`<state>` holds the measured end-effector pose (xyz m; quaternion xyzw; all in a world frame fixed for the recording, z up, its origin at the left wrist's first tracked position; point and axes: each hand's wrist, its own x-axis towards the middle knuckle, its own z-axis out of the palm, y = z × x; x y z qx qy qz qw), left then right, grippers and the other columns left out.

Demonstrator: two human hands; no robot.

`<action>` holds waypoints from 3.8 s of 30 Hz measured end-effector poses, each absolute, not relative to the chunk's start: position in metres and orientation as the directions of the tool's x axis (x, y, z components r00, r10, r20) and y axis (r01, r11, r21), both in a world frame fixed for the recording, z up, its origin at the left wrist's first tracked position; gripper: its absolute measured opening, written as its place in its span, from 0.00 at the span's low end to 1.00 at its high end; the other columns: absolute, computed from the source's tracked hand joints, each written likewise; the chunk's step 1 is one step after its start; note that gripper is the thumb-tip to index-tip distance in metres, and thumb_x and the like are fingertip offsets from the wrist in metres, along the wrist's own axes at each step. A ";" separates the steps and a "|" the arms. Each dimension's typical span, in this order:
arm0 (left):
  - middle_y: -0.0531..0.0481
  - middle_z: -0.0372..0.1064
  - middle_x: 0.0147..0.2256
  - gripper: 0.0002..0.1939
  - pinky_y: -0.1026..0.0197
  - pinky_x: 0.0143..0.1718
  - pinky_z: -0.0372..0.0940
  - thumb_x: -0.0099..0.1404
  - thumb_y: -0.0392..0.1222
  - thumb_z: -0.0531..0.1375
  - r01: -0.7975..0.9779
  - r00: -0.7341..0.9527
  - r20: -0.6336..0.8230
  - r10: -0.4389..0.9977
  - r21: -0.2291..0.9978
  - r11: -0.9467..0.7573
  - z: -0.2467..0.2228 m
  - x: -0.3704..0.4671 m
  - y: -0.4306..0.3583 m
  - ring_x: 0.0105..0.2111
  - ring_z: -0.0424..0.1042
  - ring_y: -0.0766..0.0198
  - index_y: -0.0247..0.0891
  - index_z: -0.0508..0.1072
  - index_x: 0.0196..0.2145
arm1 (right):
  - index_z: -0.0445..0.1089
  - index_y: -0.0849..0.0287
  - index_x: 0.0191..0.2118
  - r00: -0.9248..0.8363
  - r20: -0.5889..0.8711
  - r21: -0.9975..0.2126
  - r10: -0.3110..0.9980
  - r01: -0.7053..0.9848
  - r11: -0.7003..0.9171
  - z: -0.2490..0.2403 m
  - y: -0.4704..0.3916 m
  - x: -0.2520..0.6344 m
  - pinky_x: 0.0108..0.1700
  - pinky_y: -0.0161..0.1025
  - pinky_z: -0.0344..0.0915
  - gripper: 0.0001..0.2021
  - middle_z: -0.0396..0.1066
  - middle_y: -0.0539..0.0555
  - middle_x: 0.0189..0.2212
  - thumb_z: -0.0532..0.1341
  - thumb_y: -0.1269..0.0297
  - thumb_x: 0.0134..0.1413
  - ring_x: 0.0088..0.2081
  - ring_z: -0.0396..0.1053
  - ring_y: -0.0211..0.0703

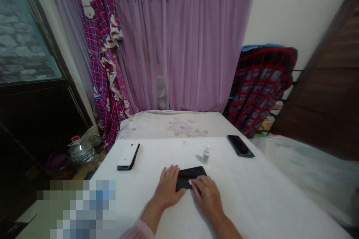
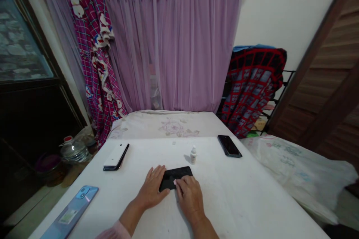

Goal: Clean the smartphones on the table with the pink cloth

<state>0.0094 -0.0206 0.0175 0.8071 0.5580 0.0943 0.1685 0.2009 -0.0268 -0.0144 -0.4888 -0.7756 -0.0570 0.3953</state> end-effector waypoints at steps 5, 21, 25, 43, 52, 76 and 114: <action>0.39 0.46 0.66 0.38 0.39 0.66 0.38 0.62 0.51 0.54 0.847 0.383 0.018 0.924 0.391 -0.359 0.007 0.005 -0.017 0.67 0.44 0.48 0.31 0.53 0.66 | 0.75 0.54 0.34 -0.151 0.677 -0.311 0.721 0.829 0.465 -0.018 -0.023 0.209 0.34 0.41 0.59 0.11 0.71 0.53 0.29 0.55 0.68 0.62 0.32 0.67 0.43; 0.41 0.50 0.66 0.36 0.41 0.67 0.40 0.63 0.52 0.55 0.890 0.336 0.048 0.940 0.309 -0.334 -0.006 0.006 -0.010 0.66 0.46 0.49 0.34 0.55 0.65 | 0.75 0.52 0.34 -0.092 0.585 -0.370 0.806 0.854 0.366 -0.019 -0.021 0.205 0.38 0.38 0.55 0.07 0.71 0.50 0.30 0.61 0.72 0.56 0.35 0.66 0.41; 0.41 0.52 0.65 0.35 0.41 0.66 0.42 0.63 0.51 0.56 0.888 0.349 0.090 0.933 0.287 -0.360 -0.013 0.003 -0.007 0.66 0.48 0.49 0.35 0.56 0.64 | 0.76 0.51 0.34 -0.033 0.533 -0.390 0.845 0.877 0.281 -0.013 -0.020 0.211 0.39 0.38 0.55 0.07 0.72 0.50 0.31 0.62 0.70 0.56 0.36 0.66 0.41; 0.39 0.53 0.65 0.34 0.40 0.66 0.39 0.64 0.54 0.55 0.854 0.396 0.122 0.910 0.316 -0.414 -0.017 0.001 -0.008 0.66 0.49 0.49 0.36 0.55 0.63 | 0.78 0.50 0.38 -0.008 0.305 -0.374 0.952 0.919 0.127 0.006 0.002 0.230 0.42 0.36 0.57 0.09 0.74 0.51 0.36 0.59 0.64 0.61 0.40 0.67 0.42; 0.38 0.53 0.64 0.35 0.41 0.66 0.40 0.63 0.54 0.56 0.874 0.366 0.109 0.924 0.302 -0.381 -0.014 0.005 -0.010 0.66 0.49 0.49 0.34 0.55 0.63 | 0.78 0.50 0.40 0.023 0.242 -0.393 0.970 0.916 0.077 0.011 -0.001 0.232 0.42 0.34 0.59 0.11 0.74 0.52 0.37 0.57 0.62 0.62 0.41 0.68 0.41; 0.38 0.51 0.65 0.35 0.43 0.66 0.39 0.62 0.55 0.57 0.886 0.320 0.072 0.945 0.331 -0.326 -0.004 -0.013 -0.016 0.66 0.46 0.49 0.34 0.57 0.61 | 0.78 0.52 0.40 0.059 0.267 -0.317 0.962 0.948 0.030 0.014 0.018 0.221 0.42 0.36 0.58 0.11 0.75 0.54 0.38 0.57 0.64 0.63 0.41 0.68 0.44; 0.39 0.52 0.65 0.35 0.42 0.66 0.40 0.59 0.54 0.60 0.885 0.298 0.079 0.951 0.351 -0.307 -0.002 -0.011 -0.018 0.66 0.47 0.49 0.35 0.60 0.60 | 0.78 0.52 0.39 -0.250 0.222 -0.276 0.943 0.911 0.307 0.026 0.010 0.153 0.42 0.39 0.57 0.11 0.75 0.53 0.37 0.56 0.62 0.63 0.40 0.67 0.44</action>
